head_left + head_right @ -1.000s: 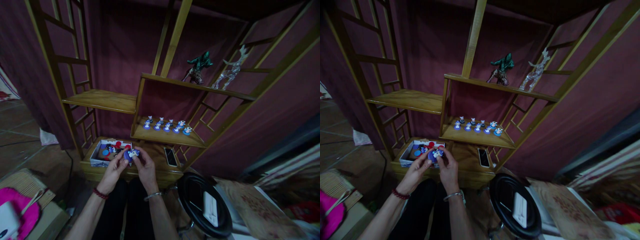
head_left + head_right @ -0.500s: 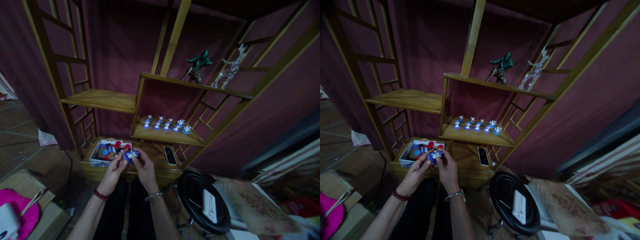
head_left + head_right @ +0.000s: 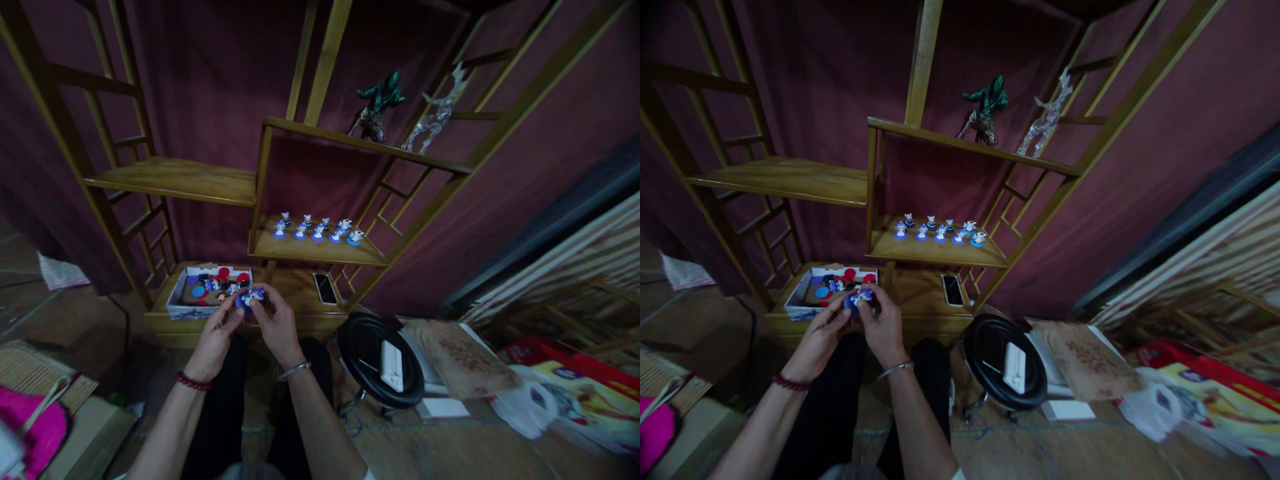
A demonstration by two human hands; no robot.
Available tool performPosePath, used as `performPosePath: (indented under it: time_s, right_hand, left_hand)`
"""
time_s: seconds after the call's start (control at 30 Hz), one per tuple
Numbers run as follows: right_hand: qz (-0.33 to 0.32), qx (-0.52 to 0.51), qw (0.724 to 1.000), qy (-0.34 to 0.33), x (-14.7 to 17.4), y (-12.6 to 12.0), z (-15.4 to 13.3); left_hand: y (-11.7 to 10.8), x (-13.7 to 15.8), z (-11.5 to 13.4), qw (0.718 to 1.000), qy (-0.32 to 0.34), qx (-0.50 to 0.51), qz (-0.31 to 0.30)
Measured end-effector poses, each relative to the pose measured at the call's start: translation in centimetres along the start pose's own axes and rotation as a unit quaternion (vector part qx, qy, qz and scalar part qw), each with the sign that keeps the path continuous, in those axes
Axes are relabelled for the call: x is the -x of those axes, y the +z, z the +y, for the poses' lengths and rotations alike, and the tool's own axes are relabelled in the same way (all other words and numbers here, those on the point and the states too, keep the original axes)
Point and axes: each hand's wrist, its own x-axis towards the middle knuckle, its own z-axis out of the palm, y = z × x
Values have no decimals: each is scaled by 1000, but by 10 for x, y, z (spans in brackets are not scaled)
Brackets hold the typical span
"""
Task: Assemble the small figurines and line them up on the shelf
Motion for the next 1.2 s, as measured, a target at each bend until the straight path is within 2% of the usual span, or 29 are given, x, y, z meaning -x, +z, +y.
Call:
performPosePath:
  time_s: [0.13,0.43,0.67,1.2]
  right_hand:
    - [13,6,1000,-4,4,-2,-1]
    - [13,29,1000,-2,8,-1,-6]
    - [10,25,1000,-1,5,5,-4]
    - [6,32,999,5,4,11,0]
  left_hand:
    - [0,3,-3,1000,1,-3,-9]
    - [4,5,-1,1000,-15,1,19]
    - [-1,4,0,1000,-15,10,6]
    - [1,5,9,999,-14,6,44]
